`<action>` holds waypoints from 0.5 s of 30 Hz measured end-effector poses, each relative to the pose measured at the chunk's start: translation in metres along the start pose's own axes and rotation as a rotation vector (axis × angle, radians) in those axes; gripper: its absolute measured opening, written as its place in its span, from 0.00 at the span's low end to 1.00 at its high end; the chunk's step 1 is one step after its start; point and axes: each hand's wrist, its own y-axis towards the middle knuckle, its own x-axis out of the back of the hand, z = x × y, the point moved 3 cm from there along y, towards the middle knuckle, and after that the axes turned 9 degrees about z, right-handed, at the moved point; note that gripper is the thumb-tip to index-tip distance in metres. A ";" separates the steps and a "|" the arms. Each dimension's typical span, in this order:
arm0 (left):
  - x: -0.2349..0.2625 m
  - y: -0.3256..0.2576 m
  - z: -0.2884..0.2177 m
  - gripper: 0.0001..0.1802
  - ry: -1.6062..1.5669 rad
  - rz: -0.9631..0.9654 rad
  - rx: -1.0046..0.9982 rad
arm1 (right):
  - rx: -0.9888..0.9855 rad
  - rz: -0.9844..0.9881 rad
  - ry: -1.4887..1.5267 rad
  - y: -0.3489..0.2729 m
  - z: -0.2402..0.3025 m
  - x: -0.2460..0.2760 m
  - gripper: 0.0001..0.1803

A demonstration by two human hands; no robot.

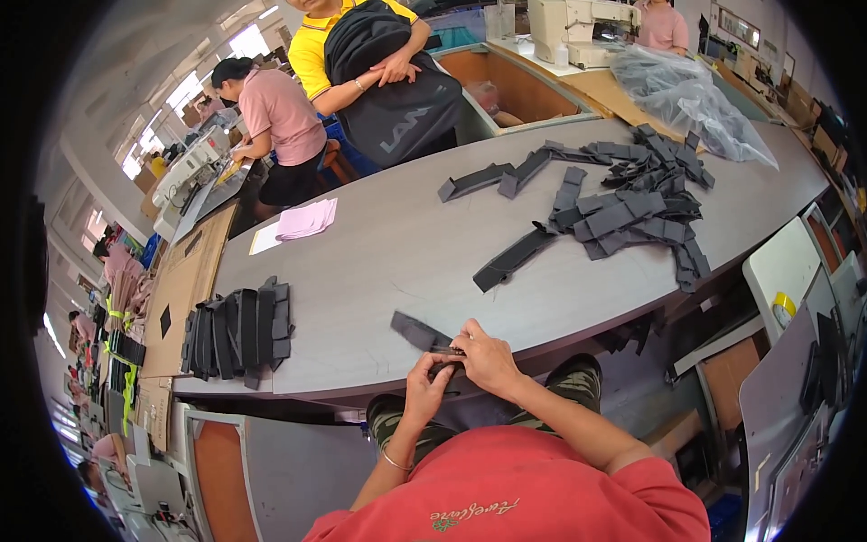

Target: Trimming excess threads and material from small black fabric components using hand snips.

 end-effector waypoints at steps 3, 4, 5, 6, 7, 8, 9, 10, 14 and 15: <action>-0.002 0.003 0.004 0.07 -0.299 0.041 0.102 | 0.103 -0.087 -0.089 0.002 0.003 0.000 0.03; -0.002 0.004 0.003 0.07 -0.298 0.042 0.103 | 0.101 -0.087 -0.087 0.002 0.001 -0.001 0.03; -0.002 0.004 0.002 0.08 -0.338 0.064 0.142 | 0.116 -0.114 -0.109 0.003 -0.001 -0.003 0.04; -0.003 0.005 0.001 0.09 -0.378 0.086 0.181 | 0.131 -0.141 -0.130 0.004 -0.003 -0.004 0.05; -0.004 0.006 -0.001 0.09 -0.376 0.087 0.182 | 0.130 -0.142 -0.128 0.005 -0.004 -0.006 0.05; -0.007 0.006 -0.002 0.09 -0.441 0.059 0.190 | 0.132 -0.168 -0.128 0.006 -0.005 -0.007 0.05; -0.008 0.006 -0.002 0.09 -0.506 0.032 0.198 | 0.135 -0.195 -0.127 0.007 -0.005 -0.007 0.05; -0.010 0.007 -0.003 0.09 -0.504 0.033 0.197 | 0.135 -0.197 -0.127 0.008 -0.005 -0.007 0.05; -0.012 0.005 0.003 0.11 -0.670 -0.041 0.209 | 0.155 -0.223 -0.136 0.013 0.002 -0.005 0.05; -0.012 0.005 0.004 0.12 -0.731 -0.047 0.195 | 0.164 -0.227 -0.146 0.013 0.004 -0.004 0.05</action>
